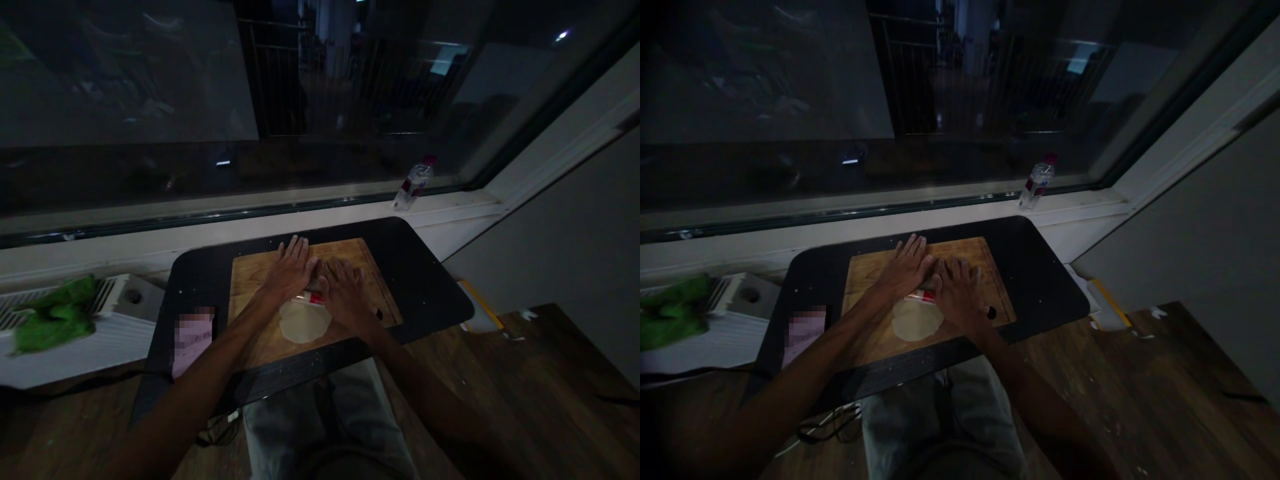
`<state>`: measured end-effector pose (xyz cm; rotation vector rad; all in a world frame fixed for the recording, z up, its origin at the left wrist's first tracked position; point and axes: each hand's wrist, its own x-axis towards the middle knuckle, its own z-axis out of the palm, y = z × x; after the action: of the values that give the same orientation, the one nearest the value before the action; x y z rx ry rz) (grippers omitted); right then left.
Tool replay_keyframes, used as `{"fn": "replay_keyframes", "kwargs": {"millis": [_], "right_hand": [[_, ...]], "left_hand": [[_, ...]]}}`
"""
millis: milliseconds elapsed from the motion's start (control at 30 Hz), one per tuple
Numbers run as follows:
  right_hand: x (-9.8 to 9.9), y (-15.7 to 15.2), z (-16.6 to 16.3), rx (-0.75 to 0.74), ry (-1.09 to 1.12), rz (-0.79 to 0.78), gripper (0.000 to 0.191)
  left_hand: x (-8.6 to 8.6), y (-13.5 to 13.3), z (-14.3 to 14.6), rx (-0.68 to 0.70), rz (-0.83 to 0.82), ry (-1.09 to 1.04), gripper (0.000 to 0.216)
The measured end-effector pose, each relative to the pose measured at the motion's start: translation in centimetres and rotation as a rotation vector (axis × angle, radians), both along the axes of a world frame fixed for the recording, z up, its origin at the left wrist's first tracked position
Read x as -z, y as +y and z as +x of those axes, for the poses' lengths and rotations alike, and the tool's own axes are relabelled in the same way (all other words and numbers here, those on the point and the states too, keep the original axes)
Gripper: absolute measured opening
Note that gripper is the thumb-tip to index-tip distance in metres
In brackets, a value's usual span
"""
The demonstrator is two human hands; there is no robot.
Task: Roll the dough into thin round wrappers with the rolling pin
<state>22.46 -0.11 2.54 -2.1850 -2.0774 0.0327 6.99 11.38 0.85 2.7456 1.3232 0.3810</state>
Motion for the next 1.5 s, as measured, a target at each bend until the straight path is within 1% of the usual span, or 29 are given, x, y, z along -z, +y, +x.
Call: {"fn": "replay_keyframes", "kwargs": {"millis": [100, 200, 367, 500, 633, 733, 833, 1000, 1167, 1300, 1500], "right_hand": [[0.2, -0.1, -0.1, 0.022, -0.006, 0.045, 0.059], [0.2, -1.3, -1.0, 0.078, -0.005, 0.099, 0.061], [0.3, -3.9, -3.1, 0.108, 0.004, 0.115, 0.061], [1.0, -5.5, -4.1, 0.133, 0.021, 0.158, 0.061], [1.5, -5.5, -4.4, 0.145, 0.056, 0.203, 0.062], [1.4, -4.7, -4.1, 0.145, 0.060, 0.193, 0.063], [1.3, -3.8, -3.7, 0.137, 0.052, 0.191, 0.063], [1.4, -2.2, -2.9, 0.109, 0.052, 0.214, 0.064], [1.0, -0.5, -2.3, 0.119, 0.031, 0.144, 0.062], [0.7, 1.2, -1.7, 0.116, 0.062, 0.125, 0.062], [-0.4, 4.0, -0.3, 0.130, 0.109, -0.053, 0.060]], "left_hand": [[0.1, 0.2, 0.1, 0.020, 0.012, -0.010, 0.067], [0.2, -0.6, -0.5, 0.034, 0.027, -0.014, 0.067], [0.1, -3.5, -2.1, 0.024, 0.073, -0.027, 0.065], [0.1, -6.2, -3.2, 0.005, 0.120, -0.040, 0.064], [0.0, -8.5, -3.4, -0.071, 0.137, -0.054, 0.063], [-0.1, -9.0, -2.8, -0.113, 0.126, -0.067, 0.062], [-0.2, -8.5, -2.2, -0.138, 0.105, -0.081, 0.064], [-0.1, -6.7, -1.5, -0.146, 0.098, -0.119, 0.066], [-0.6, -4.6, -0.5, -0.146, 0.083, -0.076, 0.068], [-1.0, -2.6, 0.5, -0.112, 0.085, -0.090, 0.069], [-1.4, 0.3, 1.9, -0.056, 0.099, -0.095, 0.068]]}}
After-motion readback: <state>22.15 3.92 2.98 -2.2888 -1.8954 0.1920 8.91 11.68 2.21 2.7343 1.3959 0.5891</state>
